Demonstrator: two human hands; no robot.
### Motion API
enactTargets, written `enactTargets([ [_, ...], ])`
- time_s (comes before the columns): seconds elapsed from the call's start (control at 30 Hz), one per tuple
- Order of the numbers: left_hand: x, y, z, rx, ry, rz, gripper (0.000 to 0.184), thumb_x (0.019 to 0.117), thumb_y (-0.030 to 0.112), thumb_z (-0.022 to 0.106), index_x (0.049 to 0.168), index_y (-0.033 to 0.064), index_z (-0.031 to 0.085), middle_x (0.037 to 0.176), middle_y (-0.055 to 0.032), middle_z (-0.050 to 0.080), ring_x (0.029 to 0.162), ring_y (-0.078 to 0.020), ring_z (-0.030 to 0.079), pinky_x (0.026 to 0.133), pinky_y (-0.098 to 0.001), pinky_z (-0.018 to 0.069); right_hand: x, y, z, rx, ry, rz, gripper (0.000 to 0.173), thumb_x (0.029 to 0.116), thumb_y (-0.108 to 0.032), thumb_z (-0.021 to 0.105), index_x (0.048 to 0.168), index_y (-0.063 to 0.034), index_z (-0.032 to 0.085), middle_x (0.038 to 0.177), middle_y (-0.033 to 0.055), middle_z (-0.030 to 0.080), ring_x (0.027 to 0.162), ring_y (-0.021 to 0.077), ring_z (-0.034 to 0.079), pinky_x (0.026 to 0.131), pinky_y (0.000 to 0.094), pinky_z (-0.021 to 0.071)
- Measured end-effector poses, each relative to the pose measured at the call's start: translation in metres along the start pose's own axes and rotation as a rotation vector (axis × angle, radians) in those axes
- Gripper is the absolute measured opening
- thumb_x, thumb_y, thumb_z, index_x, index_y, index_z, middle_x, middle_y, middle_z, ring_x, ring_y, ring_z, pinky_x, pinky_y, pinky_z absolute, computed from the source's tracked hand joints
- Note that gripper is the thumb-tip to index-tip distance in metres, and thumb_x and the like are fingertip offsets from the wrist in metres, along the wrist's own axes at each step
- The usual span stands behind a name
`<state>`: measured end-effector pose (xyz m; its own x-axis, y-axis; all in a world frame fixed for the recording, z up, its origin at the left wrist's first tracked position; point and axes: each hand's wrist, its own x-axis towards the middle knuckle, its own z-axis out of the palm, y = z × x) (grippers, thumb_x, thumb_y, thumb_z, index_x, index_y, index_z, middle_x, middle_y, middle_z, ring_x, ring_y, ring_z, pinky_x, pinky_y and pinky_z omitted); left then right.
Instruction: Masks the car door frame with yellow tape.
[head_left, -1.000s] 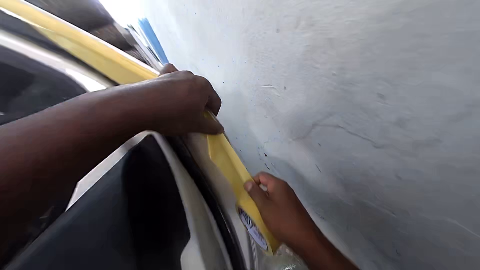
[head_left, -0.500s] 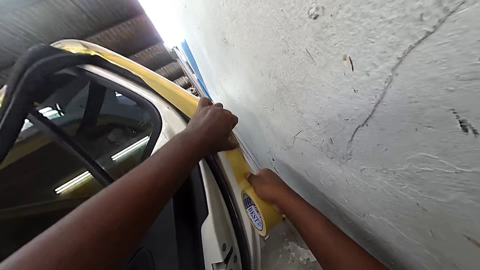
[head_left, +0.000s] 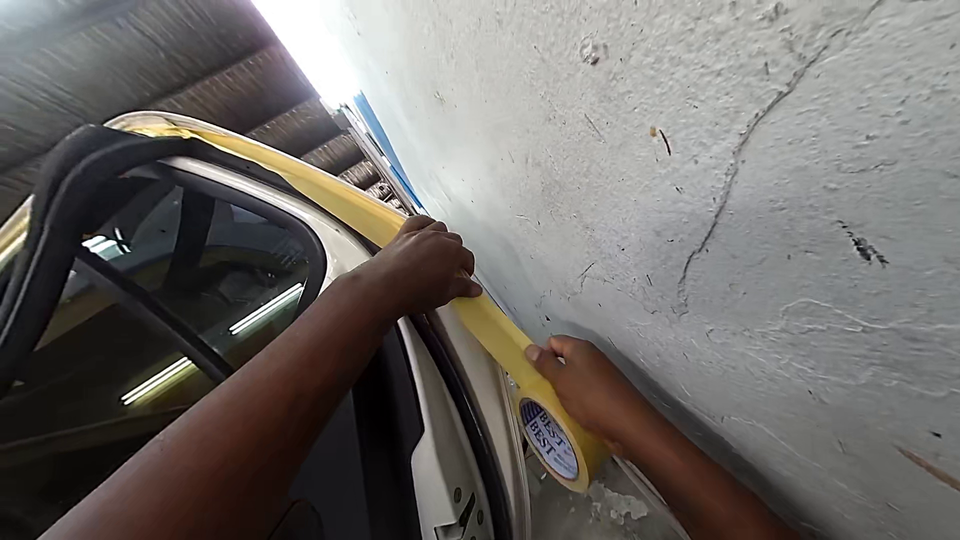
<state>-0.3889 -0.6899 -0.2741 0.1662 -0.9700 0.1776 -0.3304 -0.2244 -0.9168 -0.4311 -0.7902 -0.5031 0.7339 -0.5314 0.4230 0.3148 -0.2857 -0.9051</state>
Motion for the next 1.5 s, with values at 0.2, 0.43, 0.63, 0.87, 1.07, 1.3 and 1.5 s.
enactTargets([
  [0.2,0.007,0.006,-0.005,-0.011,-0.091,-0.025,0.03,0.0934,0.051,0.07,0.103,0.0235,0.078,0.097,0.0039,0.071,0.102,-0.0145,0.063,0.109,-0.0481,0.0345,0.046,0.002,0.025,-0.048,-0.035,0.066,0.046,0.1078,-0.048,0.044,0.098,-0.0065,0.061,0.089,0.0121,0.062,0.086,0.0257,0.064,0.077,0.0474,0.0512],
  [0.43,0.021,0.028,-0.024,0.09,-0.227,-0.138,0.021,0.0916,0.04,0.075,0.094,0.0193,0.076,0.088,-0.001,0.071,0.09,-0.0206,0.066,0.092,-0.0518,0.0417,0.055,-0.011,0.023,0.007,-0.138,0.154,0.051,0.107,-0.051,0.046,0.106,-0.0027,0.063,0.098,0.0145,0.065,0.091,0.0238,0.065,0.08,0.0435,0.0528],
  [0.63,0.028,0.02,-0.026,-0.004,-0.262,-0.134,0.022,0.0889,0.039,0.079,0.093,0.0176,0.077,0.091,-0.0007,0.072,0.096,-0.0211,0.065,0.095,-0.0543,0.0438,0.046,-0.014,0.029,0.054,-0.217,0.16,0.051,0.107,-0.052,0.045,0.111,-0.0034,0.062,0.099,0.0122,0.064,0.09,0.02,0.065,0.08,0.0394,0.0526],
  [0.87,0.024,0.019,-0.019,0.034,-0.224,-0.098,0.022,0.0921,0.04,0.075,0.092,0.0187,0.076,0.087,0.0001,0.071,0.092,-0.0201,0.065,0.094,-0.0516,0.0435,0.044,-0.019,0.031,0.052,-0.193,0.18,0.055,0.109,-0.051,0.039,0.113,-0.0014,0.062,0.102,0.0152,0.064,0.091,0.0228,0.065,0.081,0.042,0.0527],
  [1.07,0.02,-0.012,-0.041,-0.013,-0.163,-0.136,0.03,0.0898,0.051,0.075,0.095,0.0213,0.08,0.091,-0.002,0.074,0.096,-0.0237,0.067,0.094,-0.0607,0.0448,0.051,-0.017,0.036,0.041,-0.201,0.183,0.055,0.1097,-0.051,0.036,0.111,-0.002,0.062,0.096,0.0119,0.063,0.083,0.0186,0.065,0.077,0.0375,0.0538],
  [1.3,0.006,-0.013,-0.033,-0.03,-0.007,-0.116,0.021,0.0909,0.042,0.075,0.099,0.0237,0.078,0.098,-0.0014,0.074,0.103,-0.0251,0.067,0.097,-0.0612,0.0453,0.051,-0.015,0.036,0.061,-0.189,0.187,0.054,0.1099,-0.05,0.037,0.111,-0.0018,0.062,0.097,0.0124,0.064,0.084,0.0191,0.066,0.078,0.038,0.0541],
  [1.5,0.008,0.044,0.007,0.141,-0.037,-0.196,0.032,0.0875,0.046,0.076,0.099,0.0154,0.077,0.101,-0.0017,0.074,0.115,-0.028,0.063,0.12,-0.0641,0.018,0.052,-0.014,0.04,0.107,-0.17,0.216,0.053,0.109,-0.051,0.038,0.112,-0.0033,0.062,0.098,0.0117,0.064,0.083,0.0187,0.065,0.076,0.0374,0.0542],
])
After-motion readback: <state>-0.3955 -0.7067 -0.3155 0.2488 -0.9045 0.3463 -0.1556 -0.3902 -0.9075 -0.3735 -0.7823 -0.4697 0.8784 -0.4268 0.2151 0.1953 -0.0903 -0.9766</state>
